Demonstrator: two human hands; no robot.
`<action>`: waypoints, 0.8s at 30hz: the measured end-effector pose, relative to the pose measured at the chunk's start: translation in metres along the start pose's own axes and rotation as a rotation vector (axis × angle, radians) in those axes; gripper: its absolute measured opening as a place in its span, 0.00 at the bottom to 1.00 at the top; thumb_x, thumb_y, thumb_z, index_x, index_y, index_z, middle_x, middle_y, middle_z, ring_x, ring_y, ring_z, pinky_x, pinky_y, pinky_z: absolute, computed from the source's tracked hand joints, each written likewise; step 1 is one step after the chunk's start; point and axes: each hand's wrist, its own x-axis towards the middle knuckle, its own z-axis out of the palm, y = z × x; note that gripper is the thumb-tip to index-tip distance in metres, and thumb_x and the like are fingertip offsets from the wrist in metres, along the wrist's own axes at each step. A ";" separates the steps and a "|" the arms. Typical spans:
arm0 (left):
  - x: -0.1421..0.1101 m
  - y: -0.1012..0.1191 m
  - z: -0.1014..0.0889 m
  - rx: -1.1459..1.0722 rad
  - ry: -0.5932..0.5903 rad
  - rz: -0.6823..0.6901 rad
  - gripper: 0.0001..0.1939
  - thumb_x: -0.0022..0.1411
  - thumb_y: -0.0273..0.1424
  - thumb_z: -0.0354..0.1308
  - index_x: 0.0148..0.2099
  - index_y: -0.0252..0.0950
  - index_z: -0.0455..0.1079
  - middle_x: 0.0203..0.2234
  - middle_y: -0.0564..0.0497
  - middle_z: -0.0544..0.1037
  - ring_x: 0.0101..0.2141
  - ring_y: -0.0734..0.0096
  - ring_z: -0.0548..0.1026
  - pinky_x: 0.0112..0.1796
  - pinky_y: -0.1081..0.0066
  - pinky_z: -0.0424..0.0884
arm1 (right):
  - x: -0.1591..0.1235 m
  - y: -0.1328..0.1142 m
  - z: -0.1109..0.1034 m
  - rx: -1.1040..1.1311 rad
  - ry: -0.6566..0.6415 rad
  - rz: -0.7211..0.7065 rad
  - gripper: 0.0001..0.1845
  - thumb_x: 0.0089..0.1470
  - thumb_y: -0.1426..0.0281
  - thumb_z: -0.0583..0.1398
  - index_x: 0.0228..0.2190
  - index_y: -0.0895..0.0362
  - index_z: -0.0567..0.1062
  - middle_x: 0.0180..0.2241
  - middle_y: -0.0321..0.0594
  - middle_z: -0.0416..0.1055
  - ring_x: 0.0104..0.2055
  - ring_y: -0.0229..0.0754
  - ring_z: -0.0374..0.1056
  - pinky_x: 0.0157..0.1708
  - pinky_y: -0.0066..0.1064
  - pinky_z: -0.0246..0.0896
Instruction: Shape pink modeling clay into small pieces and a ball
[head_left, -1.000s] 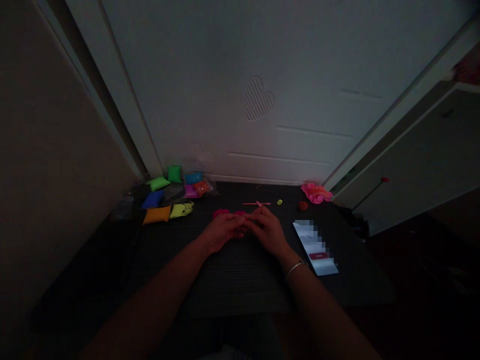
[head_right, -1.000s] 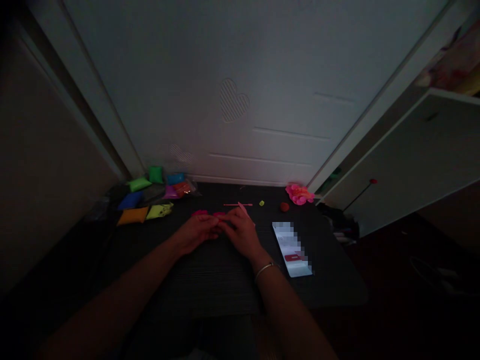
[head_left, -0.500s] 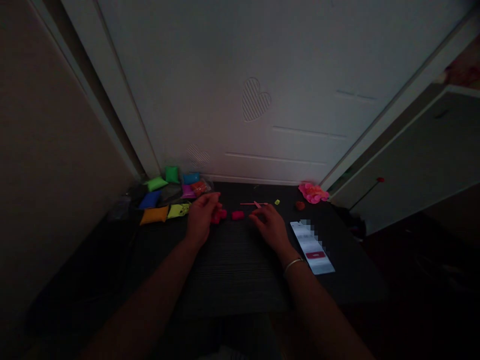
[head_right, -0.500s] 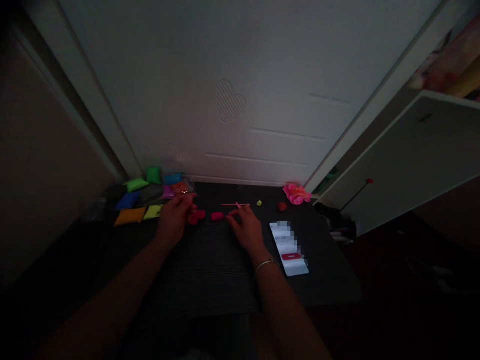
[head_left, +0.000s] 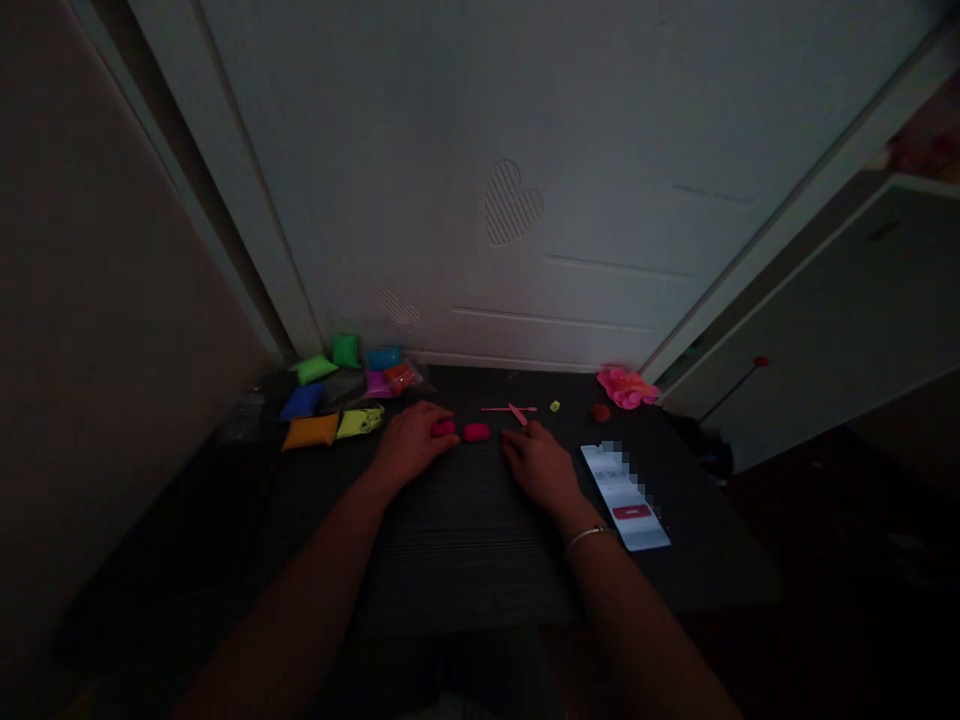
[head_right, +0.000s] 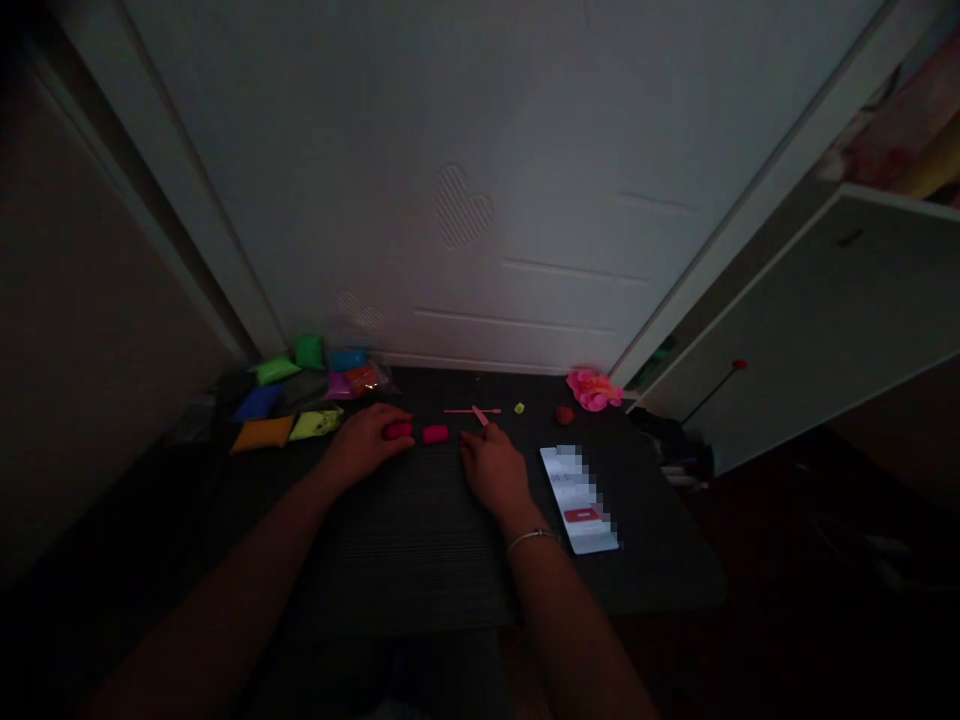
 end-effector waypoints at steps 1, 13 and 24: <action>0.000 -0.001 0.000 0.012 -0.013 0.008 0.15 0.45 0.35 0.61 0.39 0.40 0.74 0.38 0.48 0.74 0.40 0.59 0.70 0.45 0.65 0.60 | 0.000 0.001 -0.001 0.013 -0.010 0.000 0.18 0.55 0.65 0.51 0.47 0.52 0.68 0.42 0.44 0.65 0.42 0.43 0.63 0.36 0.31 0.59; 0.000 0.004 0.001 -0.029 0.127 -0.044 0.13 0.50 0.33 0.57 0.41 0.39 0.71 0.38 0.47 0.73 0.38 0.62 0.70 0.41 0.66 0.62 | 0.007 0.004 -0.007 0.050 0.057 0.088 0.16 0.55 0.67 0.50 0.44 0.54 0.71 0.41 0.42 0.66 0.40 0.40 0.66 0.37 0.29 0.58; -0.002 0.005 0.004 -0.123 0.127 -0.088 0.11 0.47 0.32 0.59 0.37 0.39 0.71 0.33 0.49 0.73 0.34 0.63 0.70 0.40 0.67 0.63 | 0.018 -0.002 -0.009 -0.079 -0.058 0.024 0.14 0.56 0.65 0.50 0.35 0.55 0.74 0.39 0.43 0.69 0.39 0.42 0.67 0.35 0.30 0.58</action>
